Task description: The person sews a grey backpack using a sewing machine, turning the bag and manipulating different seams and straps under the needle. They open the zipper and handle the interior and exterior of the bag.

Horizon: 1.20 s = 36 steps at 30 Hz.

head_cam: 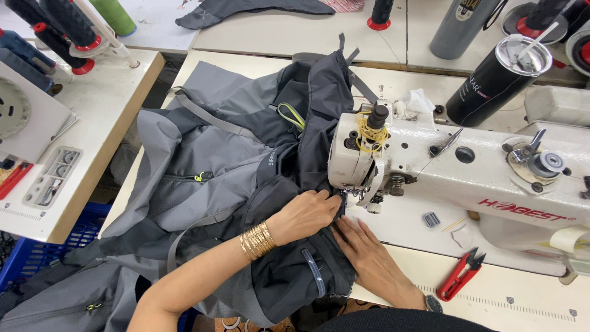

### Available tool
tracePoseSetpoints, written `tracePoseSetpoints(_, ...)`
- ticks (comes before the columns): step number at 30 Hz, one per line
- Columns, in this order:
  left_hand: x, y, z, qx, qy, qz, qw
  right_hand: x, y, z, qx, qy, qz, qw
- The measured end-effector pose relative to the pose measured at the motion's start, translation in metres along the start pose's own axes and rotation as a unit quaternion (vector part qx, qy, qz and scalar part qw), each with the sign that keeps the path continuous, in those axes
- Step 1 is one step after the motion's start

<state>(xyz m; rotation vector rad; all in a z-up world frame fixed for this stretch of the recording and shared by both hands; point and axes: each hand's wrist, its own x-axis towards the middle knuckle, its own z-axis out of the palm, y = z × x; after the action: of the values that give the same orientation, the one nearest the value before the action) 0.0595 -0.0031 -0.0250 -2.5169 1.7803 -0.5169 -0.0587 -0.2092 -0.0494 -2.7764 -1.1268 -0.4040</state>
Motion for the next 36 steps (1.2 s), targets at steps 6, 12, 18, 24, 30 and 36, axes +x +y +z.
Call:
tracePoseSetpoints(6, -0.004, -0.010, -0.002, -0.057, -0.007, -0.024, 0.998, -0.004, 0.015, 0.021, 0.039, 0.004, -0.011, 0.999)
tracePoseSetpoints(12, 0.000, -0.003, 0.001, -0.044, -0.031, -0.012, 0.998, -0.009, 0.014, 0.025, 0.032, 0.001, -0.016, 0.999)
tracePoseSetpoints(18, -0.003, -0.001, -0.001, -0.023, -0.013, -0.012, 1.000, -0.011, 0.014, 0.027, -0.012, -0.018, -0.024, 0.999)
tracePoseSetpoints(24, 0.000, -0.005, 0.009, -0.022, 0.011, -0.021, 0.999, -0.005, 0.017, 0.030, -0.055, -0.017, -0.019, 0.998)
tracePoseSetpoints(30, 0.003, -0.010, 0.019, -0.021, 0.024, -0.004, 0.999, -0.004, 0.016, 0.029, -0.042, -0.010, 0.023, 0.999)
tracePoseSetpoints(36, 0.008, -0.020, 0.017, -0.011, 0.012, 0.040, 0.999, -0.054, 0.034, -0.016, -0.034, 0.085, 0.164, 0.982)
